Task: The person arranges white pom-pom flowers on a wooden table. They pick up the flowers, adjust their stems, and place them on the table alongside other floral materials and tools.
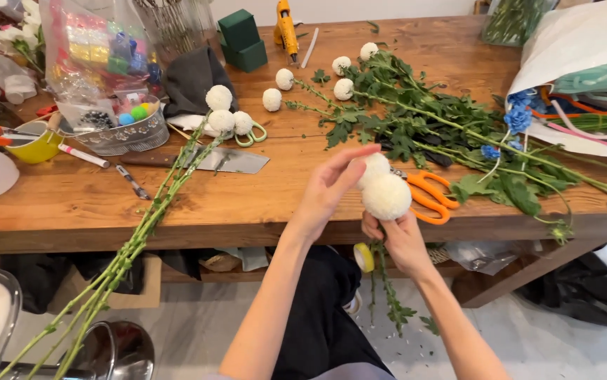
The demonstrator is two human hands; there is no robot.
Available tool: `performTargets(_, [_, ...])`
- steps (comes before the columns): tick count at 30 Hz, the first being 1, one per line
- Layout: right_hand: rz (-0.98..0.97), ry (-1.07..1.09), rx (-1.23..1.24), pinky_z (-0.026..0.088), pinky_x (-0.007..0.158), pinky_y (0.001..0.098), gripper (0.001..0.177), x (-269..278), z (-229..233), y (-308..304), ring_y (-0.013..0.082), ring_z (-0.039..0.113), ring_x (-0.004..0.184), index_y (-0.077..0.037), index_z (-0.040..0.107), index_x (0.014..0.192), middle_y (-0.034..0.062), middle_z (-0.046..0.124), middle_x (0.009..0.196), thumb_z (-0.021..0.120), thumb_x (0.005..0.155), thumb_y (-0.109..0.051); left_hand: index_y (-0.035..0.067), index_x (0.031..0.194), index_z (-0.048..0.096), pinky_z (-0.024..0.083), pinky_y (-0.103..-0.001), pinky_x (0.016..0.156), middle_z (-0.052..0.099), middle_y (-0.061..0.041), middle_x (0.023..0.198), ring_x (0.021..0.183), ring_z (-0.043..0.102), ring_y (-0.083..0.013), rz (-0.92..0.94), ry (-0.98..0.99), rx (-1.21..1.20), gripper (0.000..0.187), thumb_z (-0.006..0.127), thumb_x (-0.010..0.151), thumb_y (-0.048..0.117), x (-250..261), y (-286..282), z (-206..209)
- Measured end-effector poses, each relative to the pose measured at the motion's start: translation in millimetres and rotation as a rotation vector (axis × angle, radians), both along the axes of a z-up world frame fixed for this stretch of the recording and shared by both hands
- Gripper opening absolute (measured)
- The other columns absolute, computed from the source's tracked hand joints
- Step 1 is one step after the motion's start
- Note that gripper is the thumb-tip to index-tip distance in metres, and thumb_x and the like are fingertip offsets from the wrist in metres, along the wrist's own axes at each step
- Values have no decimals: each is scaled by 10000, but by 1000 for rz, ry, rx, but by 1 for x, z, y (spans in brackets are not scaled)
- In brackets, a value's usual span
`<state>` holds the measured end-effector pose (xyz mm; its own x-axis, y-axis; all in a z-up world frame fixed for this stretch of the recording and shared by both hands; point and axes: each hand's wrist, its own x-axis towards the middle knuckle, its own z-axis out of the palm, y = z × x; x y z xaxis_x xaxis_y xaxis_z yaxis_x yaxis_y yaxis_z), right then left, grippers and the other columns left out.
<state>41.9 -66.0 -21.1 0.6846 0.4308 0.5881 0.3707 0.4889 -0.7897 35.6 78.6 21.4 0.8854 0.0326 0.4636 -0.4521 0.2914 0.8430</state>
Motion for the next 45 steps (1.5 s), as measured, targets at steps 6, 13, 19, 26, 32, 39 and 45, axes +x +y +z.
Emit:
performTargets(6, [5,79,40,469,583,302,302,28,-17,-3,80,402,512,-9,504,867,5,401,660,355,1099,-133,139,1366,625,366,-531,1143,620,-100,1273,1284,533,-230,98,-145,406,493,757,918,298,17,10,18])
performTargets(13, [-10,110,22,461,585,290,277,13,5,-1,72,379,491,6,514,897,11,395,689,363,1097,-114,167,1233,693,205,-612,1157,639,-126,1290,1296,550,-361,158,-195,757,427,719,896,428,8,32,57])
performTargets(19, [-24,134,40,442,611,308,197,33,-29,7,92,388,529,-24,499,936,37,406,720,399,1088,-99,123,1330,615,51,-697,1152,613,-165,1352,1322,516,-378,170,-110,978,711,760,786,557,-8,34,69])
performTargets(26, [-150,112,-40,448,631,323,153,11,-12,11,113,378,552,-22,469,980,34,423,677,388,1087,-97,112,1398,550,301,-637,1143,547,-163,1430,1336,518,-403,152,-154,797,750,850,771,394,-19,30,45])
performTargets(32, [-226,75,-9,445,660,316,125,15,-21,20,122,424,580,-13,502,1061,51,507,697,432,1078,-114,157,1420,544,336,-616,1139,503,-119,1464,1353,503,-392,164,-126,771,740,844,783,384,-22,34,40])
performTargets(39, [-183,109,40,453,664,324,129,32,-45,25,154,453,572,-8,583,961,72,536,688,526,1035,-98,203,1431,551,390,-519,1133,515,-88,1469,1364,504,-296,113,-126,577,724,841,792,380,-12,38,19])
performTargets(45, [-106,169,143,469,730,366,142,42,-64,20,162,507,610,22,648,1086,141,641,852,555,1001,-43,55,1411,565,488,-298,986,630,-52,1296,1148,595,-129,76,177,10,441,610,995,194,3,29,-47])
